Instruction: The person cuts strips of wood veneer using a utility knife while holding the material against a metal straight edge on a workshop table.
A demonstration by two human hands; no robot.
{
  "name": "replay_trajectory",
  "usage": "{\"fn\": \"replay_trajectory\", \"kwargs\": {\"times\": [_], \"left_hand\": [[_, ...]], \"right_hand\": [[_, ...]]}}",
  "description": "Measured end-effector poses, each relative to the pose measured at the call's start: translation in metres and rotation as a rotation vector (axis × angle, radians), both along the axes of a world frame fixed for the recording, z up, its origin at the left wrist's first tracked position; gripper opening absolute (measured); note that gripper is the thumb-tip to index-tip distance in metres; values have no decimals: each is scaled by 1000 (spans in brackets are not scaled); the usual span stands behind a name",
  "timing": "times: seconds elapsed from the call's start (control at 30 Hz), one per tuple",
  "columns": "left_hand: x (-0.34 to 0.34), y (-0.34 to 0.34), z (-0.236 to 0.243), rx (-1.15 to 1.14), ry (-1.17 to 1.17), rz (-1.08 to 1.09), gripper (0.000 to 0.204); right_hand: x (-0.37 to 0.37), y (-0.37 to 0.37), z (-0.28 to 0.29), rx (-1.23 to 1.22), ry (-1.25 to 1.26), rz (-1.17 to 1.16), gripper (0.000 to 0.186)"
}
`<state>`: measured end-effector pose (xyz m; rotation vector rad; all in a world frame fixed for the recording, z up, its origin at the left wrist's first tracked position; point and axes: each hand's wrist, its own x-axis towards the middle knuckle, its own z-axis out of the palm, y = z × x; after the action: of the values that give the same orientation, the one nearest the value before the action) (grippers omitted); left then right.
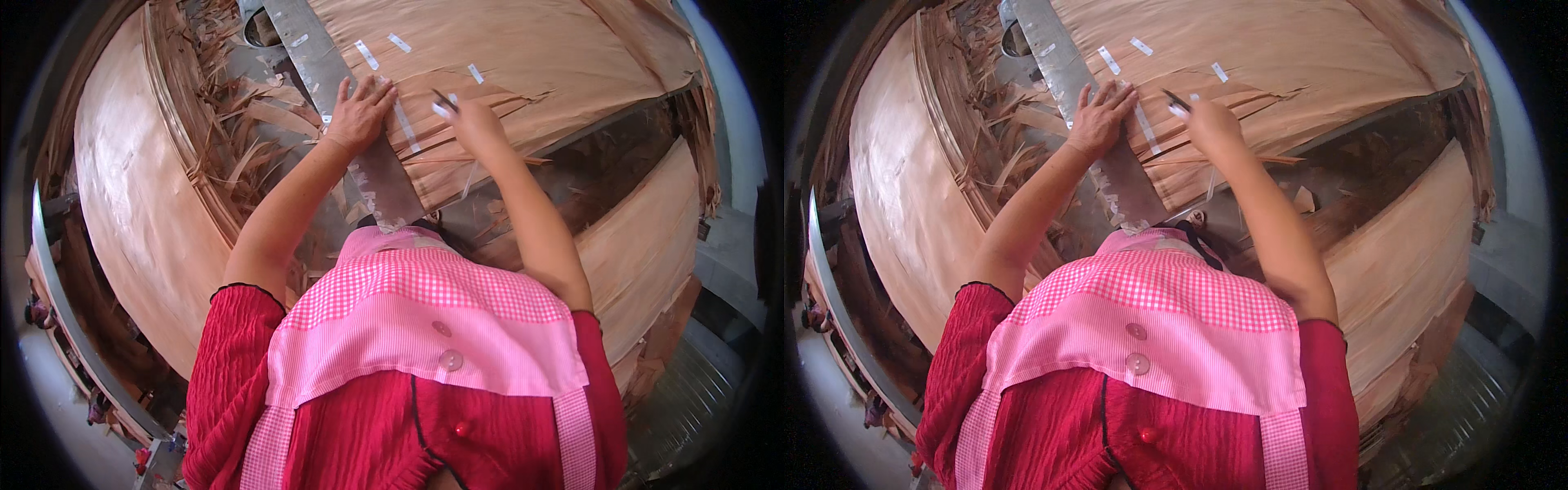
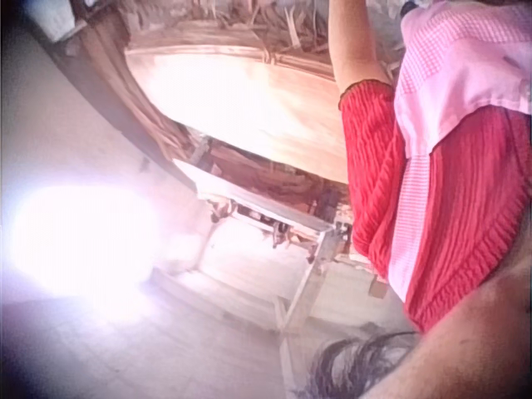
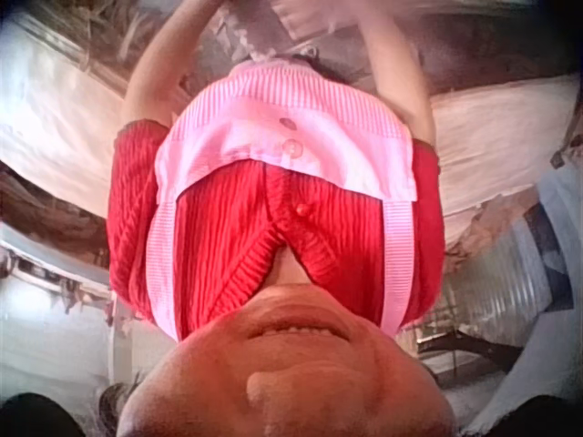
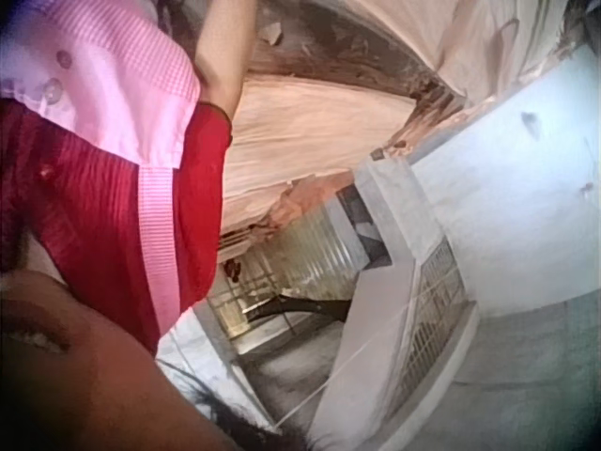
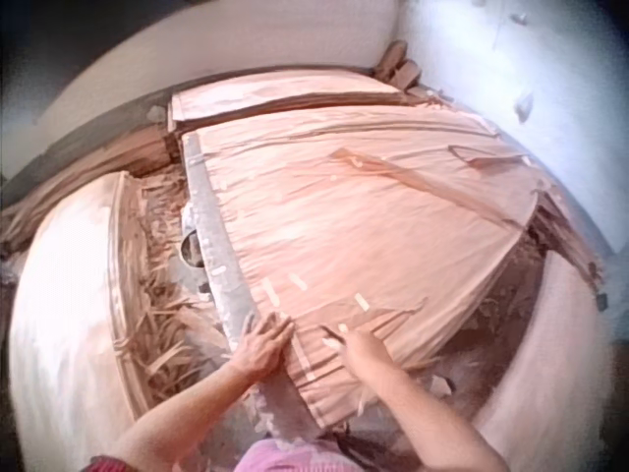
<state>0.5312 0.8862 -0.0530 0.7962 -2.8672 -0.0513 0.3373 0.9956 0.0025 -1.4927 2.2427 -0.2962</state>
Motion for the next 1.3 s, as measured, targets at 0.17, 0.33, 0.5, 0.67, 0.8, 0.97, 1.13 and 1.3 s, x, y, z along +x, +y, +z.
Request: {"fn": "replay_trajectory", "kwargs": {"times": [0.17, 0.33, 0.5, 0.67, 0.8, 0.97, 1.13, 1.3], "left_hand": [[-6, 13, 9, 97, 234, -13, 39], [1, 72, 0, 316, 360, -190, 39], [7, 87, -1, 210, 278, -182, 44], [7, 93, 6, 173, 251, -130, 40], [7, 90, 3, 172, 270, -183, 42], [6, 90, 2, 163, 309, -173, 40], [7, 89, -5, 157, 332, -176, 40], [6, 87, -8, 121, 312, -192, 42]], "right_hand": [[-3, 91, -14, 12, 14, -122, 19], [2, 133, -47, -156, 3, 32, 21], [10, 169, -30, 214, -597, -344, 21], [24, 134, -10, 20, -981, -381, 20], [33, 90, -25, -40, -1063, -503, 19], [42, 61, -35, 46, -1174, -598, 19], [42, 60, -43, 86, -1186, -646, 19], [46, 58, -43, 40, -1205, -691, 17]]}}
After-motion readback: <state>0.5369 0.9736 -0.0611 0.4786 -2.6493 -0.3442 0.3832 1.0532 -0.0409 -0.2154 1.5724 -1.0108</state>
